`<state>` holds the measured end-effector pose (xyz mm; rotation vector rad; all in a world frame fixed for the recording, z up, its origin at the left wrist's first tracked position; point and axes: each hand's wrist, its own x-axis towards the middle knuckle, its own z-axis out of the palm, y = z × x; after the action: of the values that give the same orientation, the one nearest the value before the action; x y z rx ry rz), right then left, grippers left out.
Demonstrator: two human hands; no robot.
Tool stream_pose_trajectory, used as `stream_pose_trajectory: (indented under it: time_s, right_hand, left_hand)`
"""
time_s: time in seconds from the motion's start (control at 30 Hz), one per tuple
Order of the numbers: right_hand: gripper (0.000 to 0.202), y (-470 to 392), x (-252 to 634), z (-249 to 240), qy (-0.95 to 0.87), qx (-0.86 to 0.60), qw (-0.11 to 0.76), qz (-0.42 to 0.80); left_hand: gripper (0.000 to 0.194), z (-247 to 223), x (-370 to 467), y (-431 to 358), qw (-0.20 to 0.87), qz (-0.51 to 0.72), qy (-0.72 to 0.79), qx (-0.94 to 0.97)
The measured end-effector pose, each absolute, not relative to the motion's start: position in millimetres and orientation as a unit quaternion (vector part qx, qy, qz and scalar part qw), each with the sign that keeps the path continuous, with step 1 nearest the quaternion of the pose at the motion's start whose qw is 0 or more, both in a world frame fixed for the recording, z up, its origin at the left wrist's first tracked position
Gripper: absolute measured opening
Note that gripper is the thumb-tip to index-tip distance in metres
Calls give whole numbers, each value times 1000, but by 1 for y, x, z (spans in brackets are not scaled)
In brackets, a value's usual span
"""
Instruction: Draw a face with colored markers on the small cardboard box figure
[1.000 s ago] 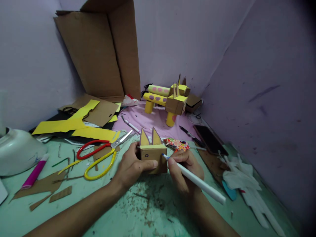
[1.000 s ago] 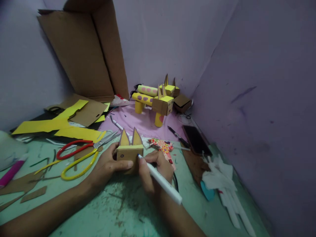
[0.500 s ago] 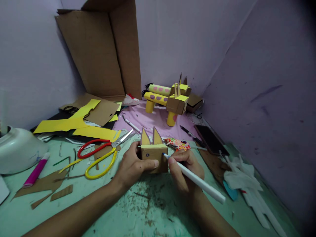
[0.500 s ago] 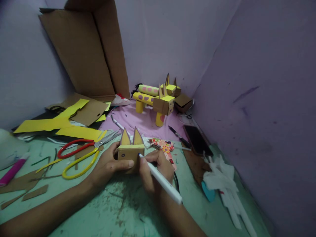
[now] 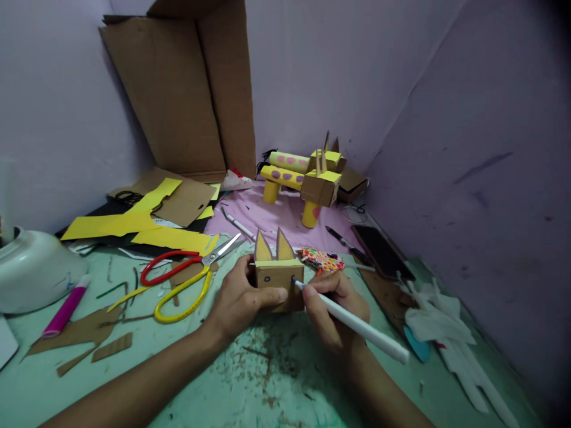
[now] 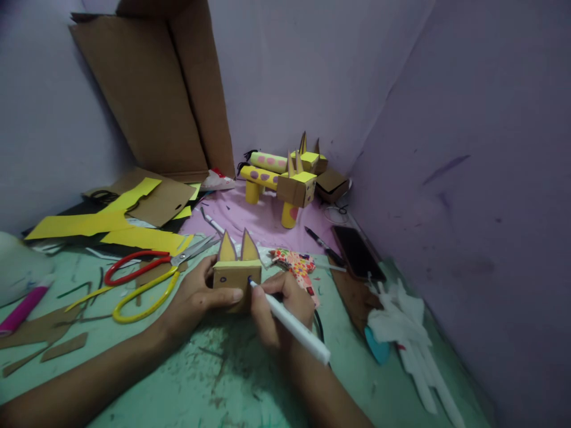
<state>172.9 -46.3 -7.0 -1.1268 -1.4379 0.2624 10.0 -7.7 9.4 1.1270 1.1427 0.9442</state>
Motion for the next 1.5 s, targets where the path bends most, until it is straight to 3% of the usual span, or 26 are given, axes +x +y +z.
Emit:
stream_pose_trajectory:
  time_s: [0.57, 0.87, 1.5]
  right_hand:
    - [12, -42, 175, -8, -631, -456, 620, 96]
    - [11, -43, 179, -1, -497, -486, 701, 159]
    - [15, -45, 180, -9, -609, -503, 604, 106]
  left_hand:
    - [74, 11, 11, -7, 606, 410, 486, 479]
    - [69, 11, 11, -7, 629, 415, 460, 470]
    - [61, 12, 6, -6, 638, 411, 410, 505]
